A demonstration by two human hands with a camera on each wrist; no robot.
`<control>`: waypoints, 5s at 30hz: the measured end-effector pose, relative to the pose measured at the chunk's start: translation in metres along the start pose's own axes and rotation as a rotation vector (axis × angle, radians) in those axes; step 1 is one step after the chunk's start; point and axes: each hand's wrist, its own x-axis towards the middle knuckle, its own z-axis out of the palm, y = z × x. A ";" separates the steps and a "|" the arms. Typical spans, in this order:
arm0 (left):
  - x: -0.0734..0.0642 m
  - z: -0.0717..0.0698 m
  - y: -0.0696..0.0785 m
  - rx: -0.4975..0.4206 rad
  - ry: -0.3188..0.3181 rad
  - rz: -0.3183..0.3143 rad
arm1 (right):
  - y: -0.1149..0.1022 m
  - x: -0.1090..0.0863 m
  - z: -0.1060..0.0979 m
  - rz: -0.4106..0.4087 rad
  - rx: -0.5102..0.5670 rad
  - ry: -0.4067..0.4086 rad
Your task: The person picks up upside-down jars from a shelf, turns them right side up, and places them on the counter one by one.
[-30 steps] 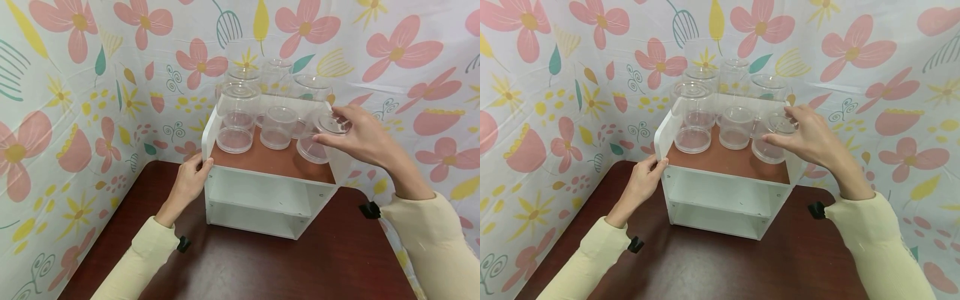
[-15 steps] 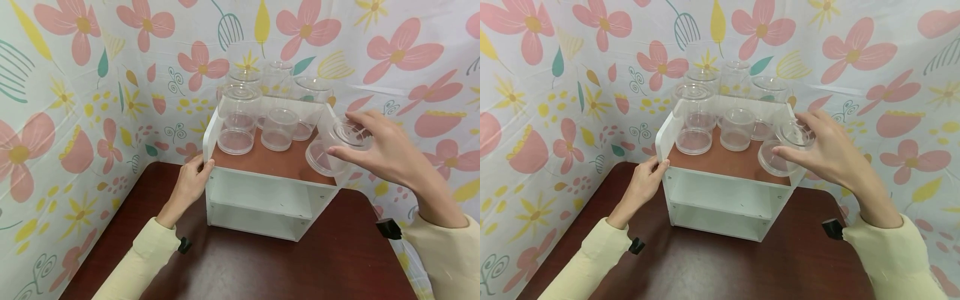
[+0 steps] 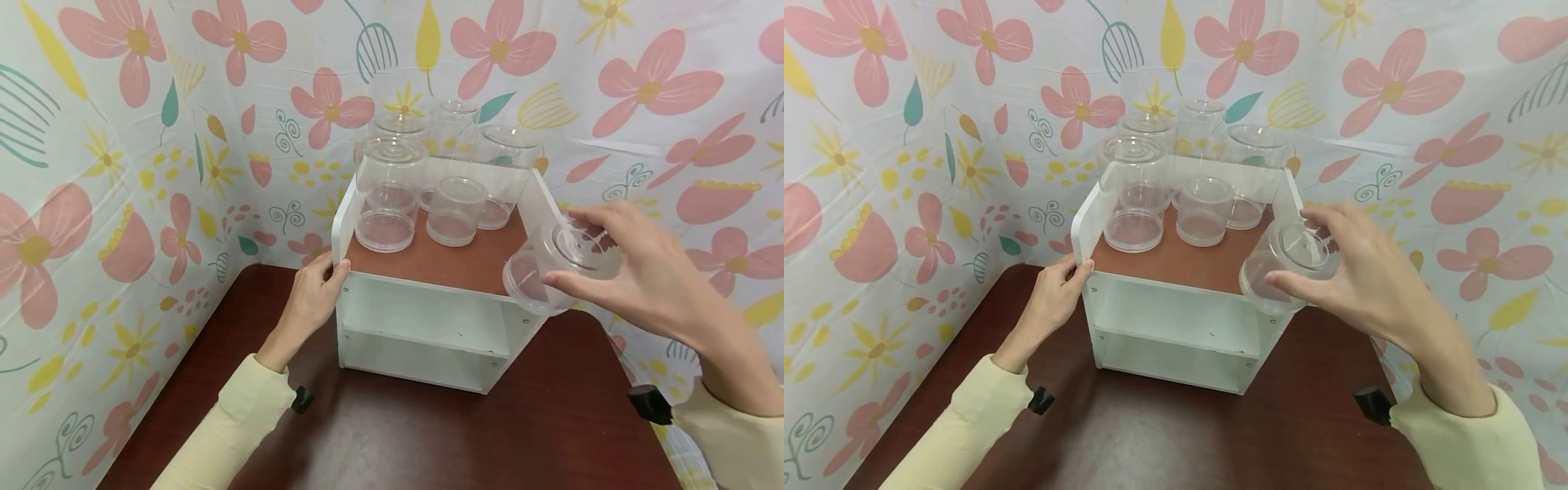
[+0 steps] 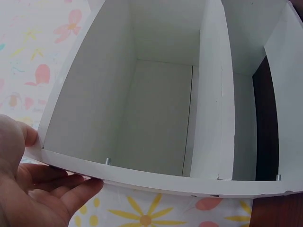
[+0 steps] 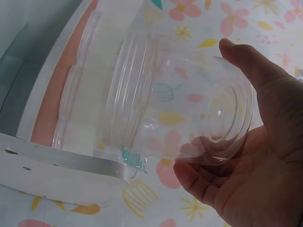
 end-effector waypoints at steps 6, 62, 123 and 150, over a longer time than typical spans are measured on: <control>0.000 0.000 0.000 0.001 -0.003 -0.004 | -0.002 -0.013 0.003 -0.028 0.020 0.008; -0.002 0.003 0.000 -0.002 0.021 0.012 | 0.011 -0.104 0.079 0.065 0.328 0.000; -0.068 0.035 -0.053 -0.204 0.201 -0.058 | 0.020 -0.158 0.202 0.353 0.845 -0.089; -0.125 0.088 -0.064 -0.188 -0.354 0.059 | 0.006 -0.162 0.221 0.388 0.923 -0.108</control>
